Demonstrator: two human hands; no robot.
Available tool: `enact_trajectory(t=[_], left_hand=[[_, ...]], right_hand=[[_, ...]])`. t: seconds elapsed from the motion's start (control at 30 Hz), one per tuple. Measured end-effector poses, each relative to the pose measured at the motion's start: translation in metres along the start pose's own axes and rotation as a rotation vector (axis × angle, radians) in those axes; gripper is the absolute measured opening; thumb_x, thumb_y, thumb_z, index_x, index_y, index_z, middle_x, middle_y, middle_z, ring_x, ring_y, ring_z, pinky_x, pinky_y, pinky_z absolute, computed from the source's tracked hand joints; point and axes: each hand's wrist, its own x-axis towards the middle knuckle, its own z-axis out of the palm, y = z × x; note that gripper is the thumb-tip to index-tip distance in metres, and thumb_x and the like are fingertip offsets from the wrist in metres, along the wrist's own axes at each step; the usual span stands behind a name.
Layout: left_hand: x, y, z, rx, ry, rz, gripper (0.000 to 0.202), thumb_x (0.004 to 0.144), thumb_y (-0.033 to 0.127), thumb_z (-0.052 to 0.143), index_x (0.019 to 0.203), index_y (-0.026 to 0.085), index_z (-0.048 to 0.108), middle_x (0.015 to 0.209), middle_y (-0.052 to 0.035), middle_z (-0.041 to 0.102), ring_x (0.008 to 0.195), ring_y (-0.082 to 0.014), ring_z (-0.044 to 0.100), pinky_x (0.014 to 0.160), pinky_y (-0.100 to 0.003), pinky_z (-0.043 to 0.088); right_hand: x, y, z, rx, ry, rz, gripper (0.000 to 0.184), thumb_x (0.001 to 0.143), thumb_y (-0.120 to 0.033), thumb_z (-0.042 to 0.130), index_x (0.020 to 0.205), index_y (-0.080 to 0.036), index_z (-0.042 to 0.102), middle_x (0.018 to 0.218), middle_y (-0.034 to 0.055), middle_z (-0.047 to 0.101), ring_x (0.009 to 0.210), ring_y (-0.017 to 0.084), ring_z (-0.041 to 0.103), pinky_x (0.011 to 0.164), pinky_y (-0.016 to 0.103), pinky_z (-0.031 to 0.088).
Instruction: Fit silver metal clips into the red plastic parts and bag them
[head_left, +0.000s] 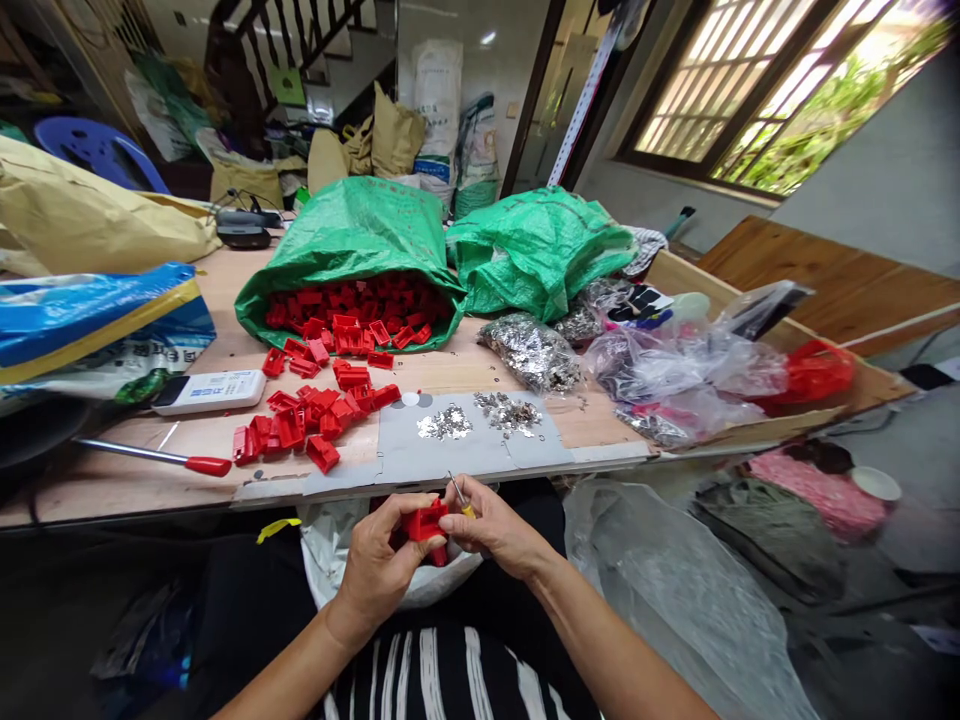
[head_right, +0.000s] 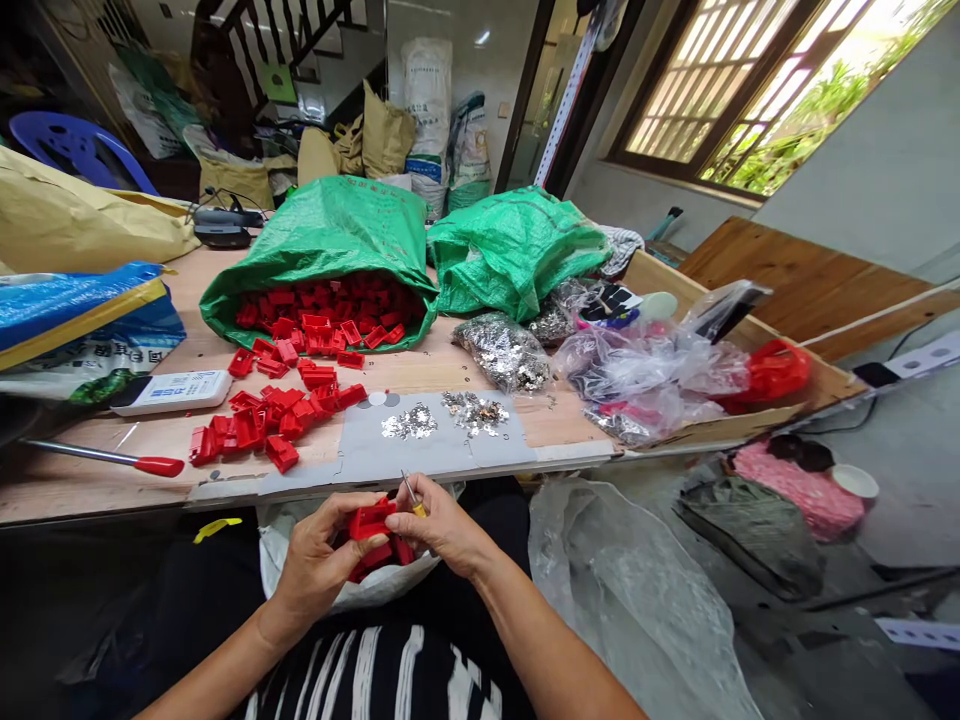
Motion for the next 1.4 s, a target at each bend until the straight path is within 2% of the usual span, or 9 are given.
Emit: enact_trajectory(t=[0.37, 0.5, 0.6, 0.7, 0.77, 0.93, 1.07, 1.2, 1.4], left_hand=[[0.0, -0.01, -0.008, -0.366, -0.03, -0.215, 0.029, 0.073, 0.025, 0.074, 0.099, 0.019, 0.065, 0.102, -0.0073, 0.073, 0.089, -0.0209, 0.069, 0.081, -0.032, 0.056], [0.004, -0.014, -0.006, -0.554, 0.015, -0.333, 0.031, 0.07, 0.024, 0.076, 0.097, 0.018, 0.064, 0.1, -0.0067, 0.073, 0.089, -0.0199, 0.069, 0.081, -0.031, 0.055], [0.008, -0.018, -0.003, -0.634, 0.122, -0.391, 0.033, 0.067, 0.025, 0.078, 0.095, 0.018, 0.062, 0.097, -0.0053, 0.073, 0.086, -0.0184, 0.069, 0.08, -0.03, 0.056], [0.012, -0.021, -0.002, -0.632, 0.212, -0.41, 0.034, 0.066, 0.025, 0.078, 0.094, 0.018, 0.062, 0.094, -0.0038, 0.074, 0.083, -0.0162, 0.069, 0.078, -0.027, 0.055], [0.014, -0.02, -0.003, -0.611, 0.23, -0.412, 0.034, 0.065, 0.025, 0.079, 0.094, 0.018, 0.062, 0.092, -0.0035, 0.074, 0.081, -0.0153, 0.069, 0.076, -0.026, 0.055], [0.016, -0.016, -0.005, -0.56, 0.205, -0.419, 0.035, 0.066, 0.026, 0.079, 0.095, 0.016, 0.063, 0.093, -0.0056, 0.074, 0.083, -0.0175, 0.069, 0.078, -0.029, 0.056], [0.017, -0.017, -0.007, -0.5, 0.216, -0.391, 0.033, 0.066, 0.027, 0.078, 0.094, 0.017, 0.064, 0.091, -0.0046, 0.074, 0.081, -0.0168, 0.069, 0.076, -0.028, 0.056], [0.016, -0.024, -0.007, -0.508, 0.217, -0.383, 0.032, 0.067, 0.026, 0.078, 0.094, 0.017, 0.064, 0.092, -0.0038, 0.074, 0.081, -0.0162, 0.069, 0.077, -0.027, 0.056], [0.02, -0.031, -0.006, -0.541, 0.235, -0.387, 0.042, 0.07, 0.027, 0.075, 0.11, 0.02, 0.062, 0.104, -0.0043, 0.072, 0.09, -0.0171, 0.069, 0.083, -0.029, 0.055]], right_hand=[[0.006, 0.007, 0.007, 0.156, -0.018, 0.068, 0.044, 0.064, -0.035, 0.081, 0.084, -0.019, 0.046, 0.056, -0.011, 0.044, 0.04, 0.002, 0.033, 0.039, 0.016, 0.021], [0.011, 0.004, 0.007, 0.102, -0.039, 0.065, 0.048, 0.064, -0.044, 0.079, 0.087, -0.021, 0.044, 0.059, -0.0105, 0.045, 0.04, 0.003, 0.034, 0.039, 0.016, 0.024], [0.017, -0.01, -0.005, -0.21, 0.034, -0.015, 0.038, 0.073, -0.047, 0.07, 0.089, -0.02, 0.048, 0.068, -0.006, 0.052, 0.048, 0.006, 0.042, 0.044, 0.018, 0.032], [0.026, -0.026, -0.025, -0.751, 0.367, -0.232, 0.014, 0.083, -0.031, 0.06, 0.085, -0.019, 0.054, 0.078, -0.0009, 0.059, 0.068, 0.012, 0.052, 0.061, 0.024, 0.04], [0.034, -0.033, -0.037, -1.052, 0.526, -0.293, 0.002, 0.084, -0.021, 0.057, 0.084, -0.019, 0.056, 0.08, 0.0008, 0.061, 0.076, 0.015, 0.054, 0.069, 0.027, 0.04], [0.053, -0.034, -0.045, -1.336, 0.58, -0.269, 0.001, 0.085, -0.019, 0.057, 0.085, -0.02, 0.058, 0.083, 0.0027, 0.062, 0.077, 0.016, 0.056, 0.069, 0.027, 0.038], [0.062, -0.034, -0.039, -1.375, 0.592, -0.224, 0.003, 0.084, -0.017, 0.058, 0.082, -0.02, 0.058, 0.082, 0.0026, 0.062, 0.075, 0.016, 0.055, 0.067, 0.026, 0.037], [0.061, -0.036, -0.041, -1.313, 0.577, -0.267, 0.007, 0.083, -0.015, 0.055, 0.079, -0.02, 0.058, 0.079, 0.0019, 0.061, 0.073, 0.016, 0.054, 0.066, 0.026, 0.036], [0.049, -0.037, -0.042, -0.895, 0.491, -0.349, 0.011, 0.085, -0.025, 0.052, 0.08, -0.02, 0.06, 0.074, -0.001, 0.06, 0.069, 0.014, 0.053, 0.065, 0.025, 0.038]])
